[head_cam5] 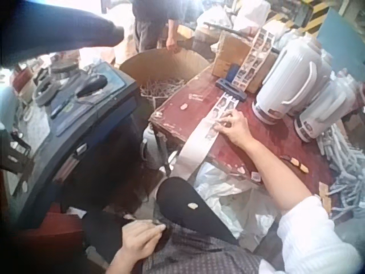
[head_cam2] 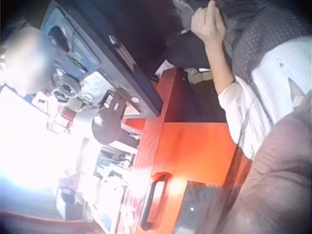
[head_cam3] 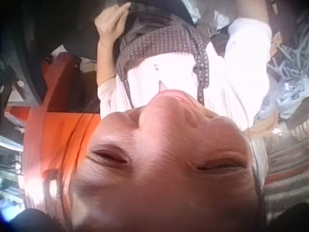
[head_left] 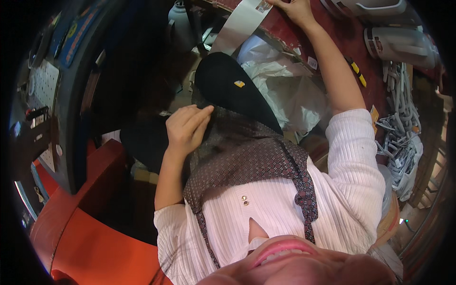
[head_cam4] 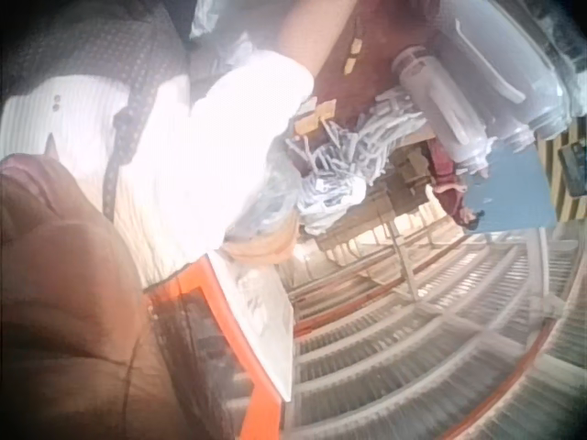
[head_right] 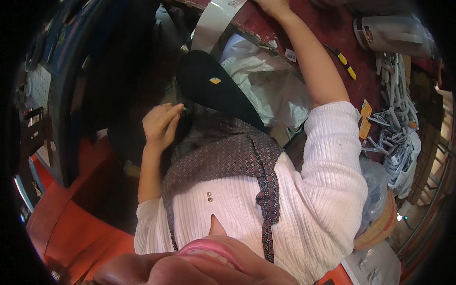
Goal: The person repeatedly assembles grey electric kettles by attaching handles and lids, then places them on a nearby table. The person handles multiple kettles one at a time in a repetitive cycle.
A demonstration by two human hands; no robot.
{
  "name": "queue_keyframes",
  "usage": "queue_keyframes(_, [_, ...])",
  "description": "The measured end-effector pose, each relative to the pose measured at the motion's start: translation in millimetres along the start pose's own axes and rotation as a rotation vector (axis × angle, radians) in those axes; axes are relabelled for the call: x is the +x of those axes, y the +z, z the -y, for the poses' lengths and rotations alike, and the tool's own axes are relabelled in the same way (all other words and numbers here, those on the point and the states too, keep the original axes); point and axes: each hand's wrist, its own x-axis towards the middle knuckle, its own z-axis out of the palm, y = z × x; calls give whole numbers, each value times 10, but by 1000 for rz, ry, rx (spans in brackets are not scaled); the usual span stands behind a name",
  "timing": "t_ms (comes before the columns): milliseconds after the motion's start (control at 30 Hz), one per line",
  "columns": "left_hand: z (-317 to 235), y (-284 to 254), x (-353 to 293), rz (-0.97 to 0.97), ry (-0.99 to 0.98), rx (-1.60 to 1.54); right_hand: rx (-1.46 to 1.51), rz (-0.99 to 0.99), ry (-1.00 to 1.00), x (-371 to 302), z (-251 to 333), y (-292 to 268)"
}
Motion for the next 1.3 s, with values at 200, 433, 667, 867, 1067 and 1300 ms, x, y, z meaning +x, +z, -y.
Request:
queue_keyframes(200, [172, -405, -452, -101, 0, 311, -315, 230, -123, -50, 94, -73])
queue_keyframes(433, [388, -1132, -4367, -945, -1210, 446, -98, -99, -823, -1263, 1139, -266])
queue_keyframes(667, [-1135, 553, -6790, -448, -2369, 713, 347, 150, -339, -1599, 1871, -199])
queue_keyframes(867, [198, 579, -6570, -210, -1944, 241, 242, 276, -511, -1648, 2139, -248])
queue_keyframes(1067, [112, 331, -6235, -258, -1823, 252, 526, 169, -251, -1834, 2301, -415])
queue_keyframes(1300, [65, -1357, -3280, -545, -1064, 200, 578, 270, -247, -1704, 2318, -268])
